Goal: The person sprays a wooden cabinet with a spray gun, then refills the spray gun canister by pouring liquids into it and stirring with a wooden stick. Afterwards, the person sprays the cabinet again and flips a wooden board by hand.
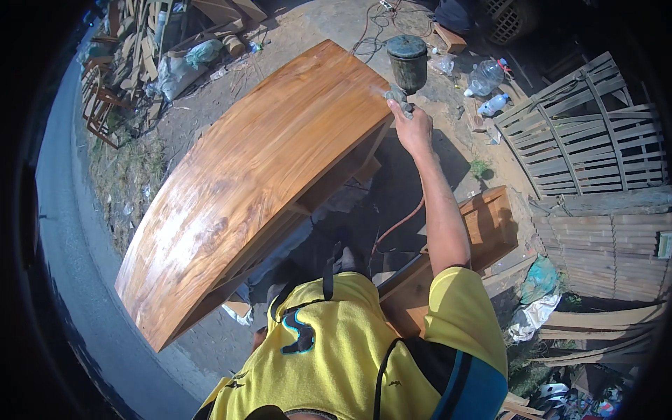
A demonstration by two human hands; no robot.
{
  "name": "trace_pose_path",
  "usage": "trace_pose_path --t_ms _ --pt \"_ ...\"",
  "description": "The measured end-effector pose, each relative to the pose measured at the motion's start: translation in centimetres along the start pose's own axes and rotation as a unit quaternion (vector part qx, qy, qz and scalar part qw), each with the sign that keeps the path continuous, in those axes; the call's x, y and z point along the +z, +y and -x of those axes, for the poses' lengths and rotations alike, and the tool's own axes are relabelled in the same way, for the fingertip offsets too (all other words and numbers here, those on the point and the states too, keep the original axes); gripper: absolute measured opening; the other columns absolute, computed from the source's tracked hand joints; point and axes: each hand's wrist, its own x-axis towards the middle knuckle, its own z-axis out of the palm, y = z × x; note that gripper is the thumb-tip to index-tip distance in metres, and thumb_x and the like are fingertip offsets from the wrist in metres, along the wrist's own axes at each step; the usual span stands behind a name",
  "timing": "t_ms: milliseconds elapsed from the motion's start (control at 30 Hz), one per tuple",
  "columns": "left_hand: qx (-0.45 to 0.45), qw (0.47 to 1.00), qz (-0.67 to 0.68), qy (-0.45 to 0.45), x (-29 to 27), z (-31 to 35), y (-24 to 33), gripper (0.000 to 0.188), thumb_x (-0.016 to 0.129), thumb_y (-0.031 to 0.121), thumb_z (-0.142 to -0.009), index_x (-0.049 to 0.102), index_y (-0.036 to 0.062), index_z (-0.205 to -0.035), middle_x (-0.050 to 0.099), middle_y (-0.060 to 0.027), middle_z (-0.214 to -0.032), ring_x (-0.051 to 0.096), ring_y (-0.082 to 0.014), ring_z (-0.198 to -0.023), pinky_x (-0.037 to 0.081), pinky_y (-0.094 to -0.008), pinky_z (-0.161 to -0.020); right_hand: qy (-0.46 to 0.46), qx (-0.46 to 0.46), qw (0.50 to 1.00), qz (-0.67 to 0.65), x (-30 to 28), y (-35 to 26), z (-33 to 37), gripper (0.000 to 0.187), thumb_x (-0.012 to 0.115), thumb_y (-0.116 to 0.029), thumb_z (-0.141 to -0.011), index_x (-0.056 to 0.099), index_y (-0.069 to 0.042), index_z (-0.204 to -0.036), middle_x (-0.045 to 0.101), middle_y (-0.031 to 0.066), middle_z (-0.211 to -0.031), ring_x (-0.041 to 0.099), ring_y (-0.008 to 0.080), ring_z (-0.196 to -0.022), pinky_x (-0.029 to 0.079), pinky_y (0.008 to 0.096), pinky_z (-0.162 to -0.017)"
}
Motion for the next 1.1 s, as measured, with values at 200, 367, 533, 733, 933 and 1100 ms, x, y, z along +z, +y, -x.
trace_pose_path --t_ms 200,367,533,733,933,1100 --pt "-0.037 0.995 0.090 -0.010 1.4 -1.2 -0.8 0.031 0.055 0.030 -0.109 0.069 0.0105 -0.130 0.078 -0.0054 -0.115 0.075 -0.0192 -0.101 0.052 -0.0391 -0.081 0.039 -0.036 0.997 0.051 -0.6 -0.1 -3.1 0.058 0.066 -0.058 -0.098 0.076 0.000 -0.105 0.074 0.0279 -0.092 0.072 0.0467 -0.095 0.053 0.0510 -0.084" --pt "-0.054 0.993 0.102 0.003 1.4 -3.2 0.9 0.031 0.056 0.031 -0.109 0.070 0.0113 -0.129 0.079 -0.0040 -0.113 0.074 -0.0168 -0.100 0.051 -0.0375 -0.080 -0.045 -0.015 0.999 0.001 0.7 -1.5 -0.6 0.054 0.067 -0.053 -0.100 0.075 0.000 -0.103 0.073 0.0253 -0.087 0.071 0.0453 -0.089 0.053 0.0490 -0.081" --pt "-0.039 0.991 0.126 0.017 0.9 -4.9 1.4 0.031 0.056 0.031 -0.109 0.071 0.0115 -0.127 0.079 -0.0035 -0.109 0.074 -0.0161 -0.097 0.051 -0.0360 -0.077 -0.119 -0.027 0.993 0.003 2.4 -5.4 4.5 0.058 0.067 -0.055 -0.100 0.073 0.002 -0.101 0.071 0.0258 -0.084 0.070 0.0446 -0.086 0.052 0.0488 -0.079" --pt "-0.021 0.989 0.147 0.027 0.9 -5.8 0.9 0.031 0.056 0.031 -0.108 0.073 0.0102 -0.124 0.079 -0.0034 -0.104 0.075 -0.0165 -0.091 0.051 -0.0348 -0.072 -0.196 -0.082 0.976 -0.038 4.6 -7.9 9.9 0.053 0.069 -0.051 -0.101 0.071 0.001 -0.096 0.066 0.0200 -0.070 0.067 0.0408 -0.070 0.051 0.0472 -0.069" --pt "-0.034 0.985 0.165 0.033 1.2 -5.4 -1.0 0.031 0.057 0.030 -0.108 0.073 0.0086 -0.123 0.079 -0.0038 -0.104 0.074 -0.0172 -0.090 0.051 -0.0360 -0.072 -0.254 -0.112 0.959 -0.064 7.3 -10.0 14.7 0.048 0.070 -0.046 -0.101 0.068 0.001 -0.091 0.062 0.0176 -0.065 0.063 0.0366 -0.062 0.048 0.0447 -0.063" --pt "-0.016 0.985 0.167 0.033 1.0 -5.5 -1.4 0.031 0.056 0.029 -0.108 0.073 0.0073 -0.123 0.079 -0.0046 -0.105 0.074 -0.0180 -0.090 0.052 -0.0370 -0.073 -0.319 -0.139 0.933 -0.087 9.0 -11.4 18.3 0.049 0.070 -0.047 -0.101 0.068 0.002 -0.095 0.062 0.0165 -0.062 0.064 0.0340 -0.058 0.049 0.0446 -0.061"
